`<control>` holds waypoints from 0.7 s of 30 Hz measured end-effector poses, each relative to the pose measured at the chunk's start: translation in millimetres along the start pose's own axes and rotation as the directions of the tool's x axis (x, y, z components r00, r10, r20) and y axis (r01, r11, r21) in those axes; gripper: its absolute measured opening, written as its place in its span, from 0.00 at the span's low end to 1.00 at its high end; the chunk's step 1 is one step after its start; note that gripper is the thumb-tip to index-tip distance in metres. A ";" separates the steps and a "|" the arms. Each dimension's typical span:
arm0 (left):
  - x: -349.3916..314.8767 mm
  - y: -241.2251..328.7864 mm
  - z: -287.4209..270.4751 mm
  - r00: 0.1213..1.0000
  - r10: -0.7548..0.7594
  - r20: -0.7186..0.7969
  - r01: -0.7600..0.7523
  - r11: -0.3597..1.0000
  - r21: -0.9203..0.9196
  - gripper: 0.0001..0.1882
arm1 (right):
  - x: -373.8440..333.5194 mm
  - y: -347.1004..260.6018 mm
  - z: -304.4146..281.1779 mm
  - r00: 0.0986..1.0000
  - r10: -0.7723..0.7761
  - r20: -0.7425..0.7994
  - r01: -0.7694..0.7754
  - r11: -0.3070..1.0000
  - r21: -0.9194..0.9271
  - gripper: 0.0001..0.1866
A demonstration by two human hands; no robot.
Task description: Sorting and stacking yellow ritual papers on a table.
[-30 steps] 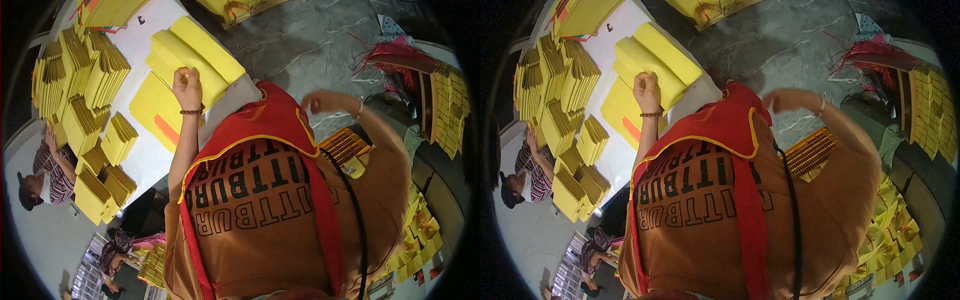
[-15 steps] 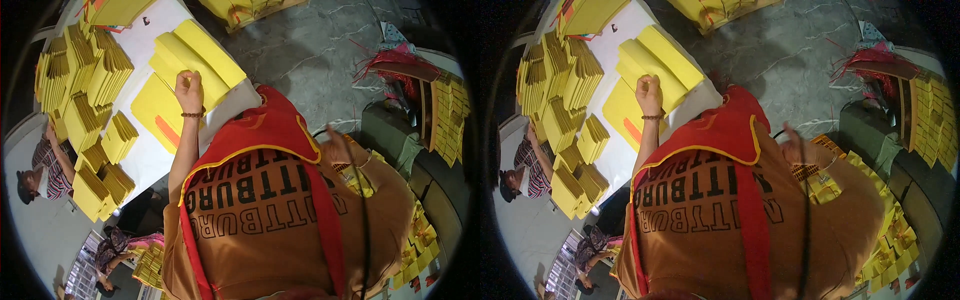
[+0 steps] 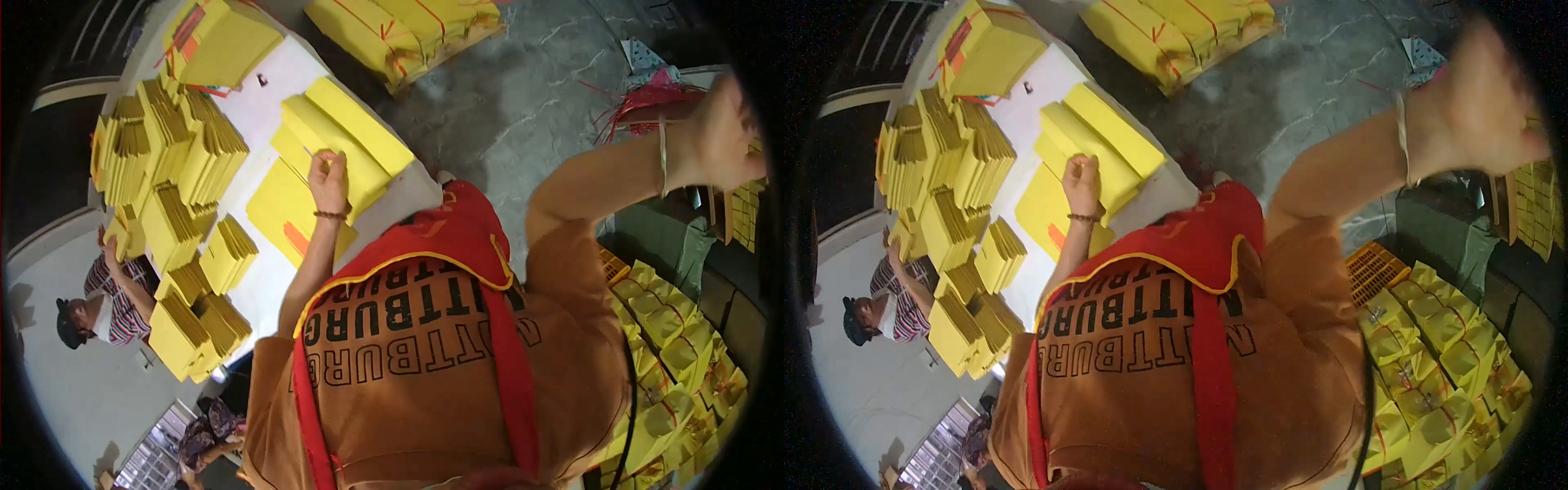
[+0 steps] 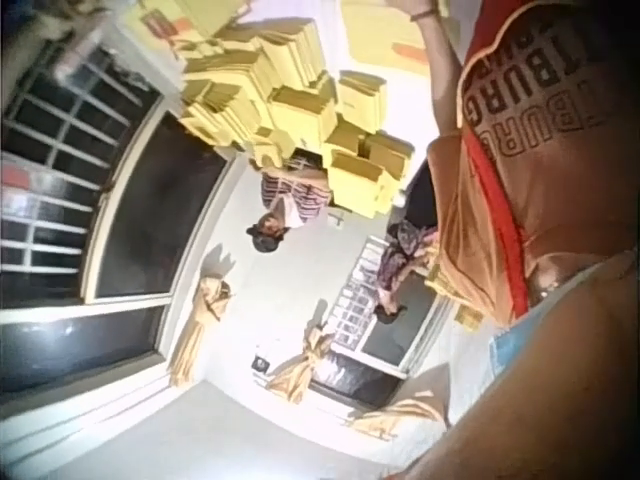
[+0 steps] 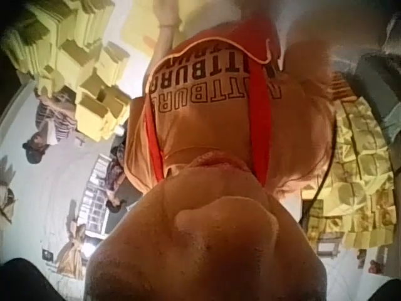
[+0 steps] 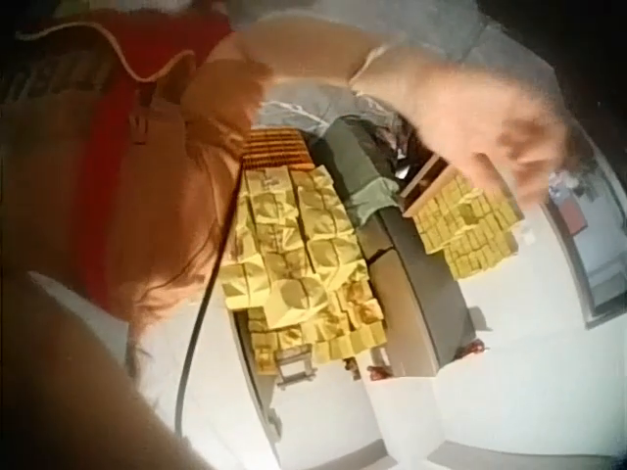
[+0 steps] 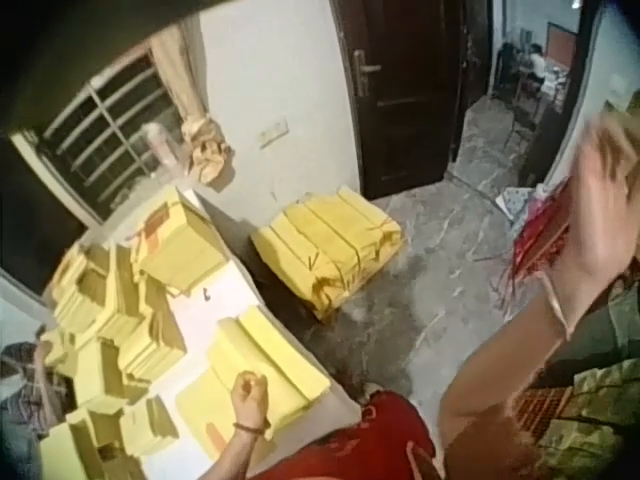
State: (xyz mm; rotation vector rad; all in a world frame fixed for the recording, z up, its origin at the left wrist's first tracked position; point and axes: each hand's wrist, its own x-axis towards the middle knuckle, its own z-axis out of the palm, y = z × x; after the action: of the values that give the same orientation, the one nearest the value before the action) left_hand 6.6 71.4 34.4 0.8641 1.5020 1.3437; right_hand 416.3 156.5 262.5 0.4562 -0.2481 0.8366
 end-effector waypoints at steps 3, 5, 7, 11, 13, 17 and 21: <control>6.1 -26.7 -6.4 0.988 0.148 -0.035 -0.140 0.976 0.168 0.04 | -16.4 32.4 -38.3 0.811 0.540 0.226 -0.069 0.472 -0.879 0.14; -5.3 -28.8 -12.2 0.991 0.103 -0.083 -0.095 0.991 0.096 0.03 | -66.4 104.5 -12.5 0.410 0.906 -0.106 -0.290 0.019 -0.957 0.12; -0.7 -36.4 -2.8 0.973 0.210 -0.099 -0.203 0.976 0.076 0.04 | -125.4 82.6 -56.1 -0.057 0.827 -0.560 -0.343 -0.543 -0.767 0.07; -1.0 -27.4 -0.7 0.989 0.121 -0.089 -0.118 0.992 0.036 0.03 | -222.2 43.9 -90.8 -0.233 0.791 -0.566 -0.075 -0.594 -0.801 0.09; -8.6 -25.6 -0.9 0.982 0.102 -0.160 -0.094 0.994 0.056 0.04 | -242.3 68.1 -85.4 -0.231 0.793 -0.563 -0.261 -0.608 -0.750 0.08; -6.0 -16.4 0.6 0.968 0.167 -0.186 -0.140 0.979 0.147 0.06 | -261.4 78.6 -82.4 -0.408 0.783 -0.470 -0.492 -0.622 -0.610 0.10; -2.7 -15.3 -4.5 0.977 0.128 -0.170 -0.101 0.982 0.161 0.06 | -242.4 99.3 -106.0 -0.321 0.896 -0.307 -0.093 -0.352 -0.931 0.08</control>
State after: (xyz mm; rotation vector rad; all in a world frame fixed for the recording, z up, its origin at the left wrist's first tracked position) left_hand 4.4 64.9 19.8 0.9588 1.7340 1.4374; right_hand 187.2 106.3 105.0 -0.6789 -2.2676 1.7730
